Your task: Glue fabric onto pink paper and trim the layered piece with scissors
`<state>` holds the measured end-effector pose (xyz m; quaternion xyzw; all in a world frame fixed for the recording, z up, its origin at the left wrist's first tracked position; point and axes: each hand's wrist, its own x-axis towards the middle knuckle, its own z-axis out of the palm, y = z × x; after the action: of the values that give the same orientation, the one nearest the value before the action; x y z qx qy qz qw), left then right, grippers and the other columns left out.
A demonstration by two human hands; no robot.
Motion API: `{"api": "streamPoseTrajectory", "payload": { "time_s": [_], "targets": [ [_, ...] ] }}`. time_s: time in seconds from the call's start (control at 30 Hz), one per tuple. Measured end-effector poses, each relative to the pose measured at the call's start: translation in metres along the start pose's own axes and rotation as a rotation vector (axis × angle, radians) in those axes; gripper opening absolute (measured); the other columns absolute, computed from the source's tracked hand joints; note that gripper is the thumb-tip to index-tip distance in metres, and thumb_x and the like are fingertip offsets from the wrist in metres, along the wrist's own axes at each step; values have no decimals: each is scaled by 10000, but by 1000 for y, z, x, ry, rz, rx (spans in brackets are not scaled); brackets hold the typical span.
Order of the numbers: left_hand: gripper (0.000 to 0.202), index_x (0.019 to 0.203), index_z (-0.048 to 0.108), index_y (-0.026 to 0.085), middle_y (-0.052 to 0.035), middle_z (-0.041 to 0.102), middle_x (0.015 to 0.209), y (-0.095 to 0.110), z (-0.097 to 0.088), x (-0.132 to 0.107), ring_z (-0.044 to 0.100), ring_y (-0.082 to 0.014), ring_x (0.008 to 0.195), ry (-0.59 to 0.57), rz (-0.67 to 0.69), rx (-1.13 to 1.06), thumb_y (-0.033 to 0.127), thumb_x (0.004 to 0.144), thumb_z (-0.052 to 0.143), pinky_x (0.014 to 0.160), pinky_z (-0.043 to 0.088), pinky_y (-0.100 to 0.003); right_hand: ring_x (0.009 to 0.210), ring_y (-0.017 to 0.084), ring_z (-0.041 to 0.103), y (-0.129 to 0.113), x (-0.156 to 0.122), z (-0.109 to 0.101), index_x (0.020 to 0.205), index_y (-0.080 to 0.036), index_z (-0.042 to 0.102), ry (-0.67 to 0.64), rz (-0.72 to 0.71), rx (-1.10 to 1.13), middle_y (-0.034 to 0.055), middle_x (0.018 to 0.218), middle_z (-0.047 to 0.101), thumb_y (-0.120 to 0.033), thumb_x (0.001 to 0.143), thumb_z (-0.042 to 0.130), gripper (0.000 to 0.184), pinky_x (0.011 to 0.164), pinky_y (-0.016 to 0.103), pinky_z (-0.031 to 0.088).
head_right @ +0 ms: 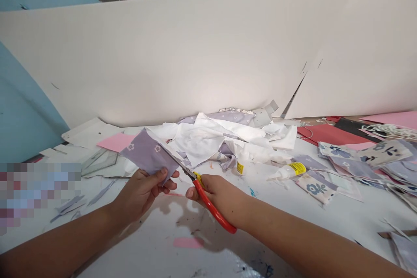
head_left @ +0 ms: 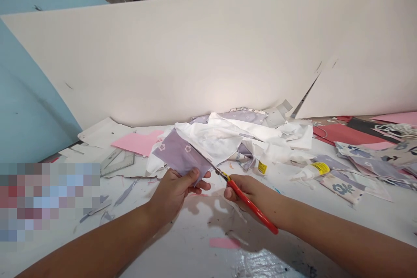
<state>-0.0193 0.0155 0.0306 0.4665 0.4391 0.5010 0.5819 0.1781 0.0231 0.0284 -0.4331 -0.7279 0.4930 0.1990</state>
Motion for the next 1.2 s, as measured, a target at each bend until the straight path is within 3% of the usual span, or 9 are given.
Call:
{"api": "streamPoseTrajectory", "payload": {
  "time_s": [0.37,0.63,0.73,0.9,1.03,1.2],
  "targets": [
    [189,713,612,140,-34,649,688,2,-1,0,591,-133,550,14,-6,-96,327,711,584,557,439,-258,429,52,284,-3,-1,1,672,-180,416,-11,77,125,-73,502,339,-454,725,529,301,386,179,224],
    [265,713,585,130,-47,645,656,3,2,1,591,-151,531,108,-7,-34,394,711,562,572,432,-280,501,71,286,-6,-7,-1,684,-188,389,-14,-24,-36,-60,580,319,-463,773,465,298,453,210,277],
    [265,724,591,130,-49,645,660,1,1,1,586,-147,539,71,-2,-40,392,726,552,580,433,-281,552,88,320,-18,-12,-3,731,-189,435,-30,-93,-113,-45,625,343,-454,796,431,273,506,228,314],
    [309,733,609,113,-96,661,727,-3,0,-1,594,-157,569,0,-4,37,410,749,528,585,422,-280,569,97,329,-32,-16,-3,783,-183,452,-22,-74,-131,-36,642,344,-483,815,355,317,525,235,321],
    [315,749,607,120,-105,662,759,-3,1,-4,597,-161,575,-38,13,68,419,762,510,562,403,-270,538,87,297,-25,-13,-1,751,-184,430,-64,-73,-47,-46,620,318,-553,797,338,383,492,218,285],
    [282,714,603,131,-77,652,695,-3,2,-4,579,-154,553,-12,8,43,400,752,526,580,410,-281,498,75,252,-11,-7,1,673,-191,379,-38,-26,29,-63,565,286,-575,737,442,394,447,203,235]
  ]
}}
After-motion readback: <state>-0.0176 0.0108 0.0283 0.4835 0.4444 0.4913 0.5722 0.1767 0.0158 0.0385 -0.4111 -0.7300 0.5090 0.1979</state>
